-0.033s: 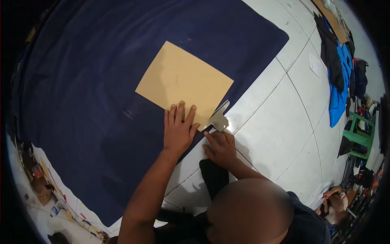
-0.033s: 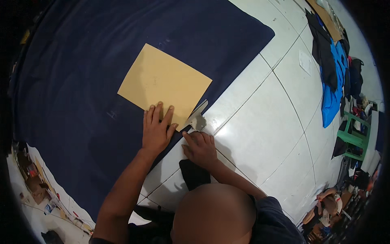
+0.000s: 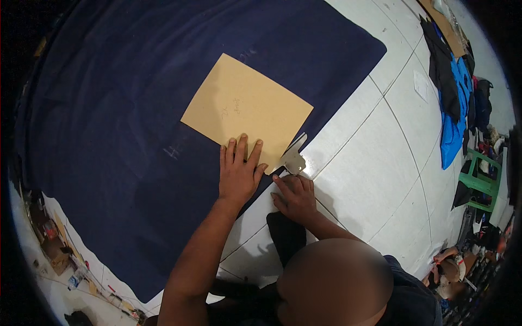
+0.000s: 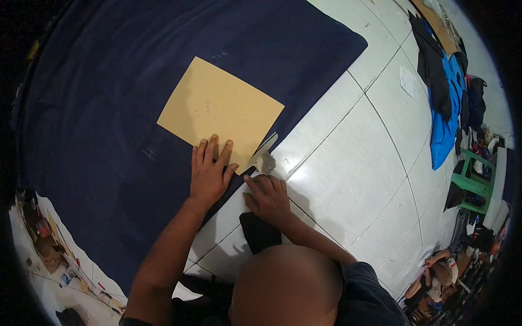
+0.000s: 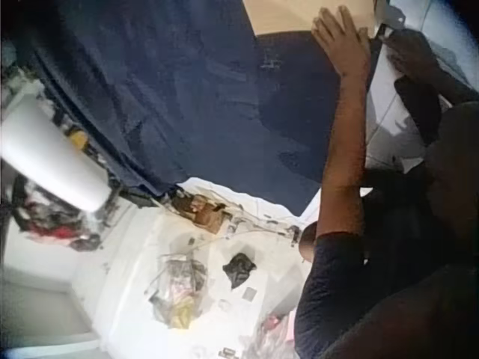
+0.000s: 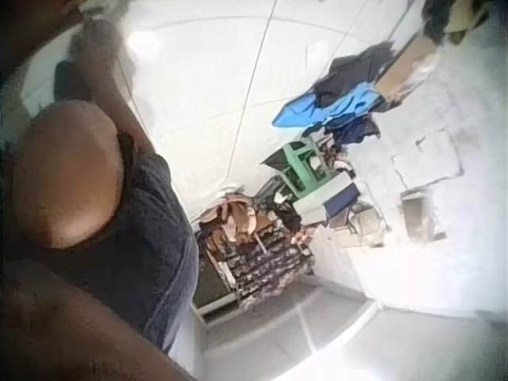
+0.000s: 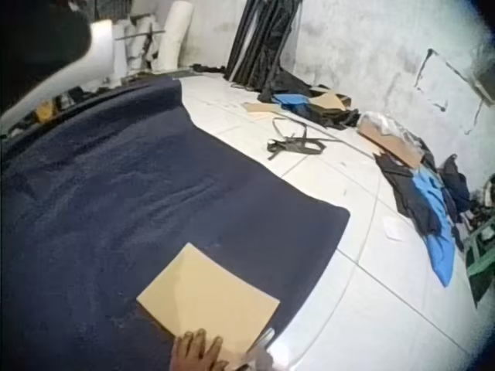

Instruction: The person folds a large piece of blue fabric on the floor. They use a cardboard template and a large metal clip to guide and secure the folds, smoothing the fabric by hand and handling the clip to reposition it as they work through the material.

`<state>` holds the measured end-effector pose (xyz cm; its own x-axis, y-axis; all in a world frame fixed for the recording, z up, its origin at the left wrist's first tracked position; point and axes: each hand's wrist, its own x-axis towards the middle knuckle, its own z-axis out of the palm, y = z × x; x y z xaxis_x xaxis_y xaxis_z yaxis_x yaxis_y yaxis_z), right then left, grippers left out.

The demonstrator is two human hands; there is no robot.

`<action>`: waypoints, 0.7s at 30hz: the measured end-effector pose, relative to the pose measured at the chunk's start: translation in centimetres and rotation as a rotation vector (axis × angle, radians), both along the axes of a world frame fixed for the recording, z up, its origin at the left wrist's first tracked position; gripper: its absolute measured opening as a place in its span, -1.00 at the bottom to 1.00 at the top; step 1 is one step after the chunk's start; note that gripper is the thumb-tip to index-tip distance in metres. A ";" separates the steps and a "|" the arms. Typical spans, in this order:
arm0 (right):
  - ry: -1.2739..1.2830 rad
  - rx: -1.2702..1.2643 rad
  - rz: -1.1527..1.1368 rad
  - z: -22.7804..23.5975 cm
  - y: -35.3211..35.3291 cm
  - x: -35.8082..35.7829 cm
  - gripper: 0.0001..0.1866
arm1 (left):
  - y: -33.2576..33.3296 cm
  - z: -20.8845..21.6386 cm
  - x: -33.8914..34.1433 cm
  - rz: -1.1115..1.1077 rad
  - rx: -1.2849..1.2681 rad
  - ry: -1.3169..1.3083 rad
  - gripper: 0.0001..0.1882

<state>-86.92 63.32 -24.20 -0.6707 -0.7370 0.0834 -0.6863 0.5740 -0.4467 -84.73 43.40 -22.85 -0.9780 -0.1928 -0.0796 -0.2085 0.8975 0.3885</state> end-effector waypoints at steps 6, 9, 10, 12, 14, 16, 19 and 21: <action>-0.003 0.011 -0.001 0.3 0.1 -0.2 -0.47 | -0.1 -0.5 -1.0 -0.074 0.020 0.028 -0.43; 0.004 -0.003 -0.007 0.1 0.1 -0.1 -0.47 | -0.2 -0.5 -1.2 -0.114 0.038 0.031 -0.43; 0.011 -0.003 -0.008 0.0 0.1 0.0 -0.47 | -0.2 -0.6 -1.2 -0.126 0.031 0.025 -0.42; 0.018 -0.003 -0.010 -0.1 0.1 0.0 -0.47 | -0.3 -0.7 -1.1 -0.138 0.024 0.018 -0.42; 0.015 0.002 -0.001 0.0 0.0 0.0 -0.47 | -0.5 -0.7 -1.0 -0.147 0.019 0.012 -0.42; 0.013 0.003 -0.003 0.0 -0.1 0.0 -0.47 | -0.7 -0.7 -1.1 -0.152 0.012 0.014 -0.42; 0.011 0.014 -0.013 0.1 0.1 -0.1 -0.47 | -0.6 -0.9 -1.3 -0.164 0.002 0.032 -0.42; 0.020 0.025 -0.025 0.1 0.3 -0.1 -0.47 | -0.4 -0.8 -1.4 -0.174 0.000 0.057 -0.41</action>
<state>-86.99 63.62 -24.10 -0.6877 -0.7217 0.0782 -0.6797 0.6024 -0.4185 -86.12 42.99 -23.61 -0.9995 -0.0201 -0.0228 -0.0275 0.9181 0.3954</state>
